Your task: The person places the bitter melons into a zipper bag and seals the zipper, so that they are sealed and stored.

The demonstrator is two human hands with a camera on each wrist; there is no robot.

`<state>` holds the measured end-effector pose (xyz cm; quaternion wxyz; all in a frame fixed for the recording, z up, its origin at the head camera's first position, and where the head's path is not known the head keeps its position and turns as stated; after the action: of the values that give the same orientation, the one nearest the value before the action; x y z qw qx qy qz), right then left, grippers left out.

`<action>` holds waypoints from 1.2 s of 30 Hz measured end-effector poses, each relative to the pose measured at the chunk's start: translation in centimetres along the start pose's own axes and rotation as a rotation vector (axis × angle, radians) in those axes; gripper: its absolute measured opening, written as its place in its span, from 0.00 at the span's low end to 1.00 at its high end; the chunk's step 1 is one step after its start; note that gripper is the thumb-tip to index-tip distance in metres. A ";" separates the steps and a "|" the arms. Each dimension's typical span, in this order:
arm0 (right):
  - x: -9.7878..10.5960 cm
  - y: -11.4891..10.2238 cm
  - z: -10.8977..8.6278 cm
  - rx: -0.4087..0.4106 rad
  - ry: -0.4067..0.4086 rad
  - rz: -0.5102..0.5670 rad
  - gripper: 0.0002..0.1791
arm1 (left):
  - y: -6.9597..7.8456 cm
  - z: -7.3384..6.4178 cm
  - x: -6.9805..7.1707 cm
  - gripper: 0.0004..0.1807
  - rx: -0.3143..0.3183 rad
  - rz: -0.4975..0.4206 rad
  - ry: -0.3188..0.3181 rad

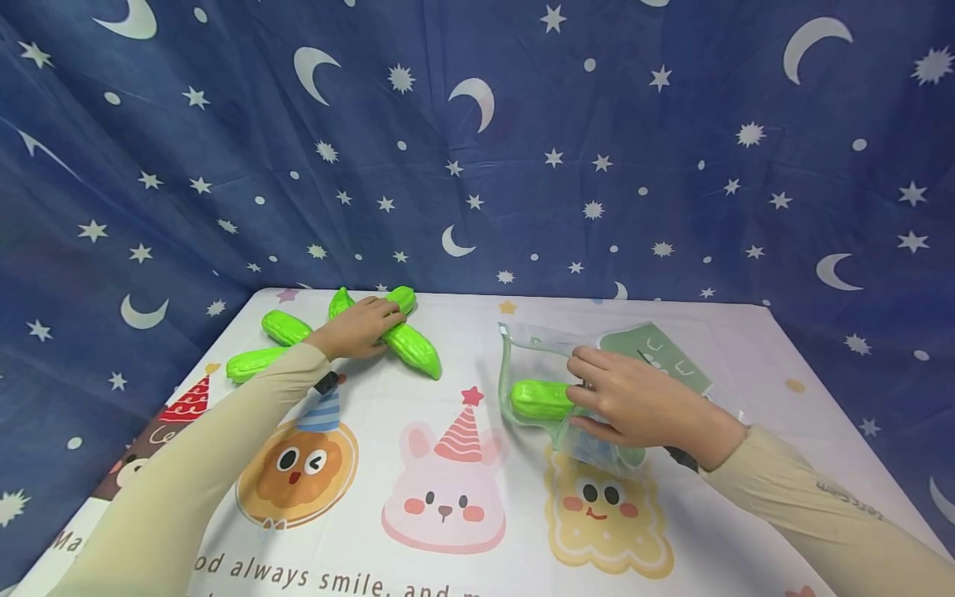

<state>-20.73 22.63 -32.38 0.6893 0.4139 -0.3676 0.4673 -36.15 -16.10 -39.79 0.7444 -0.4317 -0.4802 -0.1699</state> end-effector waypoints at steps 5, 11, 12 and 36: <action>0.0 0.0 0.0 -0.003 -0.006 -0.001 0.23 | -0.1 -0.8 0.5 0.25 0.023 -0.017 -0.003; 0.1 -0.1 0.1 -0.003 -0.008 -0.003 0.23 | -0.2 -1.8 0.9 0.26 0.069 -0.037 0.012; 0.1 -0.1 0.1 -0.003 -0.009 -0.003 0.23 | -0.2 -1.9 1.0 0.27 0.081 -0.043 0.016; 0.0 0.0 0.4 0.001 -0.007 0.003 0.22 | 2.4 -5.0 5.0 0.27 0.220 -0.063 0.218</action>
<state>-20.77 22.27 -32.28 0.6869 0.4154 -0.3705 0.4673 -29.30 -17.99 -37.51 0.8294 -0.3110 -0.4254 -0.1856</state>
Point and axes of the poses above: each hand's wrist, its own z-axis towards the middle knuckle, its own x-axis out of the back of the hand, y = z × x, the point moved 2 cm from there along z, towards the middle knuckle, and after that the axes turned 12 degrees about z, right-handed, at the moved point
